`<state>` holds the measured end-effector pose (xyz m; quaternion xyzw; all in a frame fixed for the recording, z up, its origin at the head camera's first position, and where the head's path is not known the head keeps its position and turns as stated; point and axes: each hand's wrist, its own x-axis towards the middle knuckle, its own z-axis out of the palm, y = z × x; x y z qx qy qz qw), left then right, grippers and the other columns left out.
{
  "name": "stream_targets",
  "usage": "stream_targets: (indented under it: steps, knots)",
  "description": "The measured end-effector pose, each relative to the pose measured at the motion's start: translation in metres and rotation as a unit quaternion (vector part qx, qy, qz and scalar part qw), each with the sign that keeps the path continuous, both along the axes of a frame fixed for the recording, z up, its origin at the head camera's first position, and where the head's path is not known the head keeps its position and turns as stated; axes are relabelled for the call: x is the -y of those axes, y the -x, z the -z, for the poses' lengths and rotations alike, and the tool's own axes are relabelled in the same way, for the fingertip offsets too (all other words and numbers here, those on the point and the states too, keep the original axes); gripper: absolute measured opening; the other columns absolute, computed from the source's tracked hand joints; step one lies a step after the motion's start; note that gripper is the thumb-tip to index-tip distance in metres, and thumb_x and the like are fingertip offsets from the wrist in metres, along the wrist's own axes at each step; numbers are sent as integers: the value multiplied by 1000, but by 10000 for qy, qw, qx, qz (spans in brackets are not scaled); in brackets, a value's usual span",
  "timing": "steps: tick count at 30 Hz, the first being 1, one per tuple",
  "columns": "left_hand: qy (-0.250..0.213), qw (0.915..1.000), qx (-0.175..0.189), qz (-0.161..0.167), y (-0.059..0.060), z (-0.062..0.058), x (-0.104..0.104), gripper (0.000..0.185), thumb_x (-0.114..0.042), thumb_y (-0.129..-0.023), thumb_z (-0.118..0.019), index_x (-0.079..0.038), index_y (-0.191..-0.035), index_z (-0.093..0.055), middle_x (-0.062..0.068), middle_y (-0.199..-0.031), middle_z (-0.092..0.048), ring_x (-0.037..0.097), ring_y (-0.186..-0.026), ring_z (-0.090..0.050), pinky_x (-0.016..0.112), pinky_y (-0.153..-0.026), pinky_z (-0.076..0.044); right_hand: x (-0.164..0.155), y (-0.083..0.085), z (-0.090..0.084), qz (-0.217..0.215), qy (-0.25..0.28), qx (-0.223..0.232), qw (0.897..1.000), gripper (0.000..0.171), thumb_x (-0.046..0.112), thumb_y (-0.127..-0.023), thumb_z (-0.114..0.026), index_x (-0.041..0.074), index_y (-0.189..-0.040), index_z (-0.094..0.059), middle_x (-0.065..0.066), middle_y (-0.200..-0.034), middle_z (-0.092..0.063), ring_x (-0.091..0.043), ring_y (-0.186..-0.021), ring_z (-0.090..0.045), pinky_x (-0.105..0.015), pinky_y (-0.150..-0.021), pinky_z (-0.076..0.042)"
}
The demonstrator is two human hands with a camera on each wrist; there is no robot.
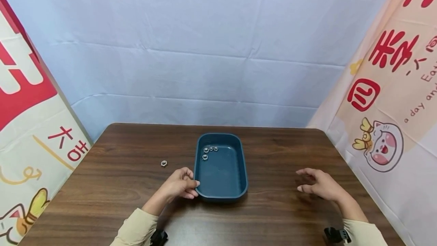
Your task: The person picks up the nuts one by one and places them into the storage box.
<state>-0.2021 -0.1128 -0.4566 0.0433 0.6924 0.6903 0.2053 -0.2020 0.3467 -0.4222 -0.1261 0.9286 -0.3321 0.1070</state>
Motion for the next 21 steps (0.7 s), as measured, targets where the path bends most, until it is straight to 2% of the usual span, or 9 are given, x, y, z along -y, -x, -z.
stream_targets:
  steps: [3,6,9,12,16,21]
  knots:
    - [16,10000,-18,0,0,0,0,29,0,-84,-63,5,-97,-38,14,-67,-56,20,-54,-63,30,-48,-55,-8,-7,6,222,373,-69,9990,51,18,-82,-72,-5,-123,-52,-28,-123,-51,-46,-111,-48,-50,-82,-49]
    - [35,10000,-58,-3,0,0,0,31,-1,-84,-64,6,-99,-38,13,-66,-55,20,-53,-63,30,-47,-55,-15,-13,13,518,523,-435,9963,52,16,-81,-73,-6,-123,-52,-29,-121,-52,-45,-109,-50,-47,-81,-50]
    - [46,10000,-48,1,0,0,0,32,-1,-84,-64,7,-99,-37,14,-67,-55,20,-54,-63,30,-48,-55,-22,-18,19,856,500,-734,9924,55,13,-79,-75,-8,-123,-51,-30,-120,-53,-45,-107,-52,-46,-80,-51]
    - [60,10000,-39,3,0,1,-1,32,-1,-84,-64,7,-100,-38,14,-69,-55,21,-54,-63,31,-48,-55,-29,-22,23,1298,179,-808,9881,58,18,-77,-77,-9,-122,-52,-31,-116,-55,-45,-104,-54,-47,-77,-51]
    - [69,10000,-39,-25,0,1,0,31,-1,-84,-64,7,-99,-38,14,-69,-55,21,-54,-63,30,-48,-55,-37,-23,23,1834,-123,-419,9821,64,22,-74,-79,-13,-119,-50,-34,-111,-55,-44,-99,-54,-44,-73,-49]
    - [41,10000,-33,-29,0,1,-1,30,0,-84,-63,6,-99,-38,14,-69,-55,20,-54,-63,30,-48,-55,-43,-22,25,2131,66,-11,9770,67,17,-71,-81,-18,-117,-47,-37,-109,-53,-42,-97,-54,-35,-69,-50]
